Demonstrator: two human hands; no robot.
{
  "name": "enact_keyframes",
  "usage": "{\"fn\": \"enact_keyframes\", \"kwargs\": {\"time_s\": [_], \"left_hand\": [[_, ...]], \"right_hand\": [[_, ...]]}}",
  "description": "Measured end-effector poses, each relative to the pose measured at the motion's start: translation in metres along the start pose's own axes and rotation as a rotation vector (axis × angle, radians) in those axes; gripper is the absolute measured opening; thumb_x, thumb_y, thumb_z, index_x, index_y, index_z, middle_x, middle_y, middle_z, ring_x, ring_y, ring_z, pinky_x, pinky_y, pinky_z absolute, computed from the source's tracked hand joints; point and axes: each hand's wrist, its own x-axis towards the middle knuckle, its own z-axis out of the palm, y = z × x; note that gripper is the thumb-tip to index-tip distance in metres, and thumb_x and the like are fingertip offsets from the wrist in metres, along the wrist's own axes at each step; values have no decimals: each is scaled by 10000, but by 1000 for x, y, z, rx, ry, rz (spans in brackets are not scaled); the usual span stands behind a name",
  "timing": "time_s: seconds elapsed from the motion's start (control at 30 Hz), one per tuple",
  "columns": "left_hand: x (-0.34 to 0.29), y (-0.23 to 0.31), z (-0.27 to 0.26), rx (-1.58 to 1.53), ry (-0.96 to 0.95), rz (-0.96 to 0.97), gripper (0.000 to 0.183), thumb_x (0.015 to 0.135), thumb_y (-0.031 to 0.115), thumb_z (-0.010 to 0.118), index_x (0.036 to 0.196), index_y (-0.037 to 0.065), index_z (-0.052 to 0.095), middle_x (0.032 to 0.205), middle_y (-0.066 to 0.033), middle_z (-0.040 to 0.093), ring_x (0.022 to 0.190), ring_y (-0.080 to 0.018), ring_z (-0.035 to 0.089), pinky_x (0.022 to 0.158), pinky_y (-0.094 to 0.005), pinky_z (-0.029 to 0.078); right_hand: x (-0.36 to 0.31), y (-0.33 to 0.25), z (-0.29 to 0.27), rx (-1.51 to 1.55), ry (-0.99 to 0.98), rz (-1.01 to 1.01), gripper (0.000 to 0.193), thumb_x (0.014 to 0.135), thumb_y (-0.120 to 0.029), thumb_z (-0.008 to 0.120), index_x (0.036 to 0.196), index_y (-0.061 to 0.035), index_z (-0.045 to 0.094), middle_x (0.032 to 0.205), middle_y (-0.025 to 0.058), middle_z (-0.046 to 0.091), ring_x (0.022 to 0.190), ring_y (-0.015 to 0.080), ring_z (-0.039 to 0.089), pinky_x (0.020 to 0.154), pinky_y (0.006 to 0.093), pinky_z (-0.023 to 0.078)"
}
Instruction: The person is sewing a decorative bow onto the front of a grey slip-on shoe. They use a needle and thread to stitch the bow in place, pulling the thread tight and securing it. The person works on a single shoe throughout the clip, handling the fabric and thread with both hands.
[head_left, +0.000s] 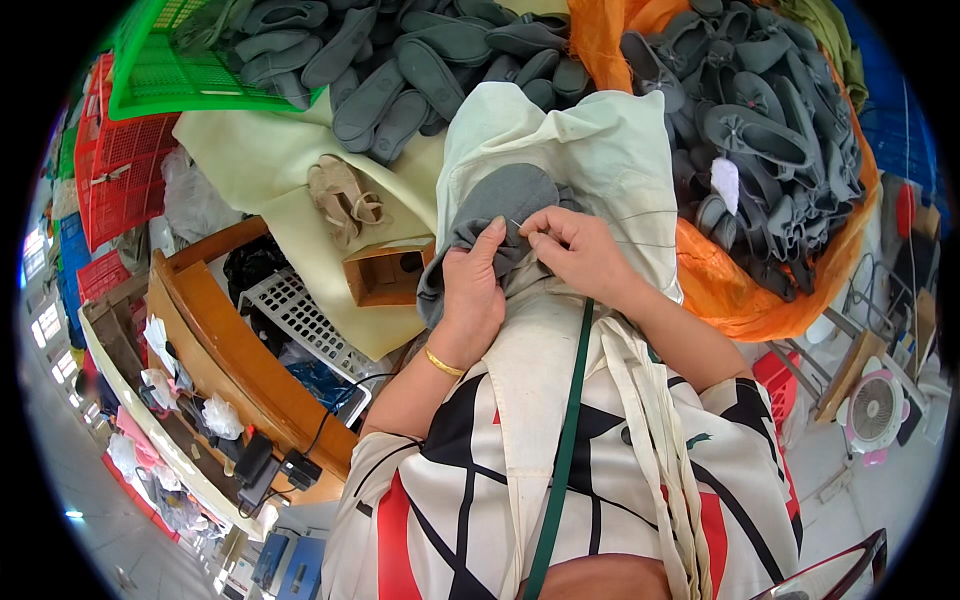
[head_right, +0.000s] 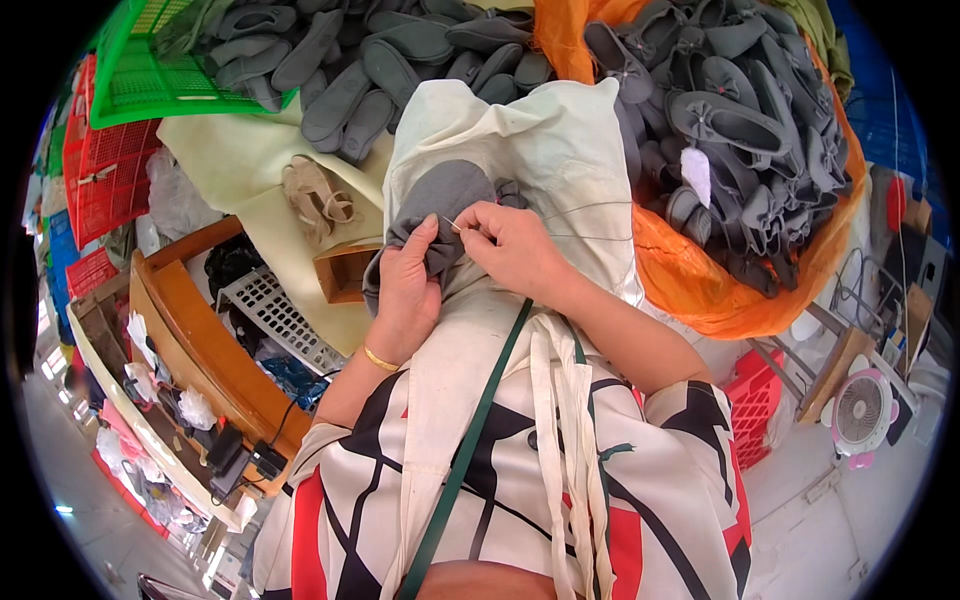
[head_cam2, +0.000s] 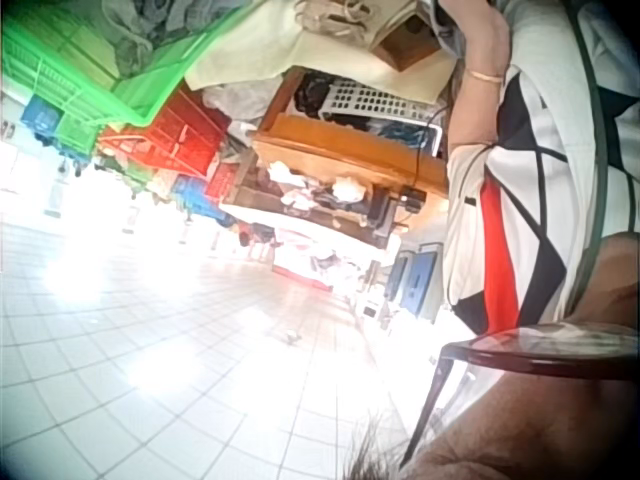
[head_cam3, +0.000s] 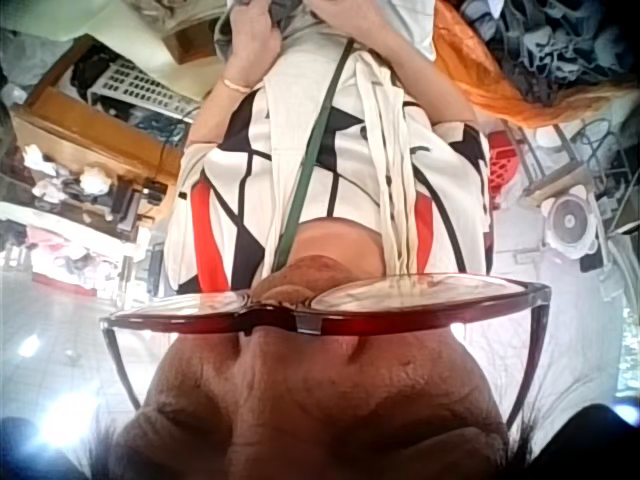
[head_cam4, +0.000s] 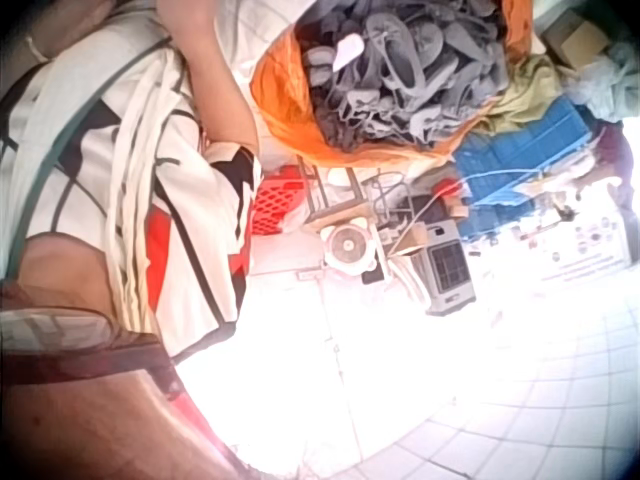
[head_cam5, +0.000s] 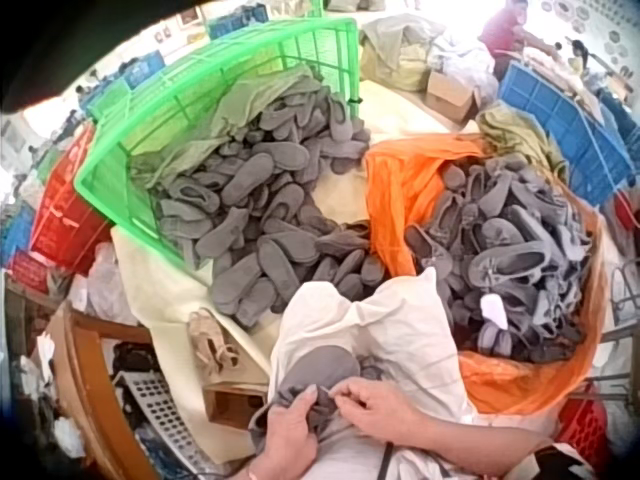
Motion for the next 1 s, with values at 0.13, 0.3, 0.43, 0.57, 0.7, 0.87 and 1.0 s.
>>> {"fn": "enact_keyframes", "kwargs": {"time_s": [0.13,0.3,0.43,0.57,0.7,0.87,1.0], "left_hand": [[-1,1,1,-4,-1,-3,172,910,120,717,1050,54,642,992,-27,688,884,-116,639,837,-280,510],[-2,3,3,-8,7,-2,178,902,119,725,1045,50,645,986,-31,690,889,-122,643,845,-283,511],[-1,2,1,-2,1,-11,193,900,114,725,1060,35,651,1008,-40,692,908,-126,643,854,-285,508],[0,1,-3,-1,0,-37,203,904,107,716,1077,25,650,1040,-54,695,931,-132,649,865,-292,513],[-4,3,1,-17,-32,-33,212,917,104,698,1100,14,644,1062,-68,696,952,-145,658,885,-304,523],[-7,2,0,10,-62,-40,266,928,108,684,1161,-4,623,1109,-74,683,1008,-156,646,921,-312,510],[-8,5,5,-10,-53,-14,267,926,104,683,1163,0,617,1108,-72,682,1011,-156,644,931,-311,504]], "right_hand": [[1,-2,-1,6,-6,-13,164,891,-115,592,981,9,653,724,52,611,613,93,504,586,267,432],[1,-4,-2,11,-32,49,170,881,-106,595,982,14,659,712,47,613,608,86,506,588,264,438],[3,1,-2,40,-36,46,149,898,-86,595,992,8,663,674,-15,572,581,41,467,537,234,389],[6,-3,-5,113,-79,157,157,876,-99,596,951,18,668,689,12,607,600,67,510,560,260,437],[12,-4,-7,175,-117,205,124,908,-115,602,923,2,643,680,-19,583,585,49,490,531,244,408],[10,8,2,194,-78,103,111,957,-139,603,949,-28,599,705,-45,549,588,27,450,518,215,365],[5,12,8,53,18,-43,119,921,-144,610,937,-26,611,703,50,602,610,128,532,588,294,449]]}}
